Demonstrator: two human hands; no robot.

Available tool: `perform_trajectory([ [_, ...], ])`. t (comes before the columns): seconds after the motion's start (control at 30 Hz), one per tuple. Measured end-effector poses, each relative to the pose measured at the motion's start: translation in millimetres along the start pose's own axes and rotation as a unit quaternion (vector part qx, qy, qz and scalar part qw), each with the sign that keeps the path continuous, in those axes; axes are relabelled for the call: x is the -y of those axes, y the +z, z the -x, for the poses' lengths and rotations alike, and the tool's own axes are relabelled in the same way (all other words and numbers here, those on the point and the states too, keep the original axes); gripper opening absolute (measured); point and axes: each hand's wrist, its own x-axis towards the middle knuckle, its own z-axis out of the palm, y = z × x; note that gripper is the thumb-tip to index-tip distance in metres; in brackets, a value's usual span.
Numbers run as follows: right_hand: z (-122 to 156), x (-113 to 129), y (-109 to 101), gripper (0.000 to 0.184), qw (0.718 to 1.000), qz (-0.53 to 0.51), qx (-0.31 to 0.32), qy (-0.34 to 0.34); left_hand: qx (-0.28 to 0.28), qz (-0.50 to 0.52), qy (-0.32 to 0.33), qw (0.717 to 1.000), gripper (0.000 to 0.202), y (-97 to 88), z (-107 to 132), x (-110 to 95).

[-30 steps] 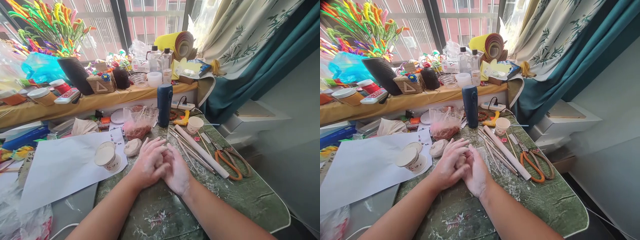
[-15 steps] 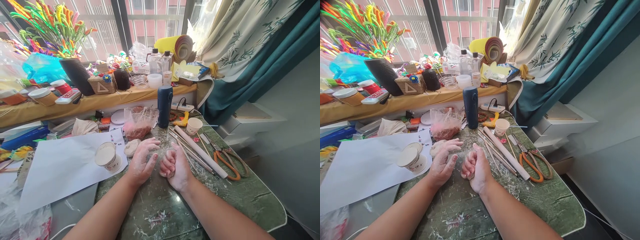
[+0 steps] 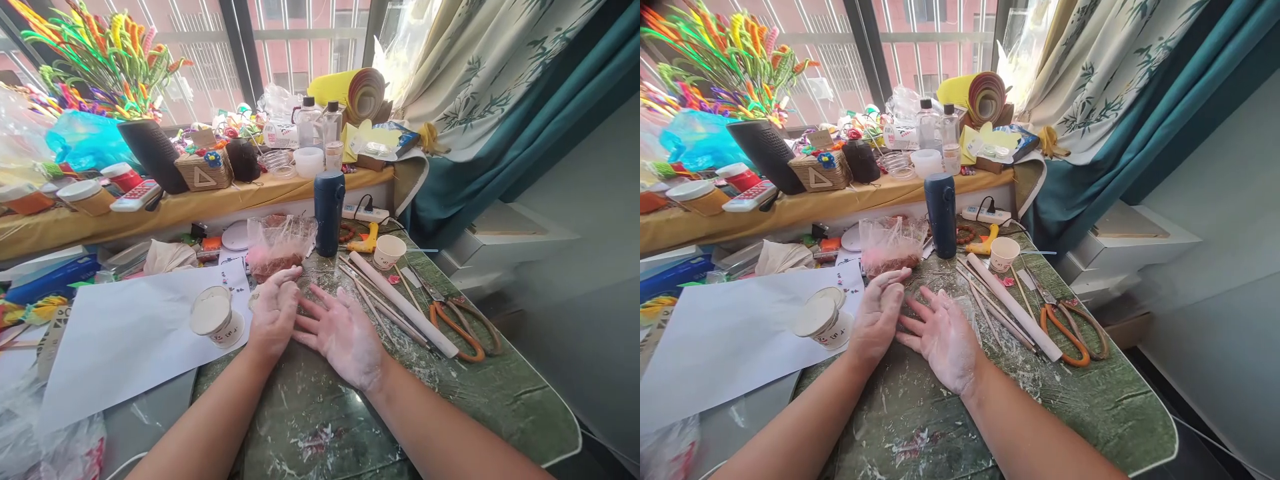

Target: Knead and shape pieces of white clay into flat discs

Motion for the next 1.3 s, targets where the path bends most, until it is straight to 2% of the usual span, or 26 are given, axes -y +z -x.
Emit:
perform_trajectory([
  [0.07,-2,0,-1,0.041,1.000,0.006,-0.001,-0.005,0.111,-0.056,0.047,0.991,0.071,0.4,3,-3],
  [0.1,-3,-1,-2,0.038,1.000,0.011,-0.013,-0.013,0.150,-0.077,0.069,0.983,0.081,0.7,5,-4],
  [0.13,-4,-1,-3,0.035,0.999,0.018,-0.034,-0.022,0.164,-0.084,0.087,0.979,0.085,0.8,7,-4],
  [0.17,-5,-1,-5,0.034,0.997,0.026,-0.058,-0.033,0.153,-0.081,0.102,0.980,0.083,0.5,8,-3],
  [0.23,-5,-2,-7,0.038,0.993,0.046,-0.092,-0.059,0.096,-0.063,0.118,0.986,0.068,-0.9,9,1],
  [0.3,-4,-1,-7,0.040,0.990,0.076,-0.090,-0.074,0.045,-0.050,0.118,0.991,0.053,-2.8,7,5],
  [0.4,-1,2,-5,0.048,0.988,0.120,-0.075,-0.056,0.022,-0.052,0.106,0.993,0.039,-3.8,3,7],
  [0.5,3,5,-3,0.050,0.986,0.142,-0.074,-0.037,0.039,-0.066,0.105,0.992,0.035,-2.5,2,3],
  [0.67,3,4,-7,0.027,0.985,0.136,-0.101,-0.031,0.054,-0.043,0.089,0.994,0.033,-0.9,3,2],
  [0.77,-1,1,-10,0.026,0.982,0.138,-0.128,-0.033,0.047,-0.025,0.073,0.996,0.033,-1.1,2,5],
  [0.83,-4,-2,-9,0.030,0.980,0.136,-0.131,-0.058,0.058,-0.020,0.070,0.996,0.032,-1.6,2,4],
  [0.9,-4,-6,-6,0.034,0.987,0.117,-0.087,-0.059,0.093,-0.033,0.081,0.992,0.033,-2.0,2,0],
  [0.97,-3,-10,-1,0.040,0.995,0.097,-0.018,-0.031,0.131,-0.066,0.097,0.984,0.039,-1.7,3,-6],
  [1.07,-2,-14,2,0.049,0.994,0.100,0.032,0.004,0.141,-0.125,0.085,0.978,0.037,-0.7,4,-15],
  [1.17,-2,-13,-1,0.055,0.993,0.117,0.012,0.033,0.088,-0.130,0.032,0.987,0.019,-0.9,3,-19],
  [1.2,-3,-12,-2,0.056,0.992,0.122,-0.012,0.041,0.063,-0.116,0.006,0.991,0.019,-1.4,2,-19],
  [1.3,-5,-9,-8,0.051,0.986,0.130,-0.092,0.038,-0.022,-0.032,-0.090,0.995,0.041,-3.1,-3,-17],
])
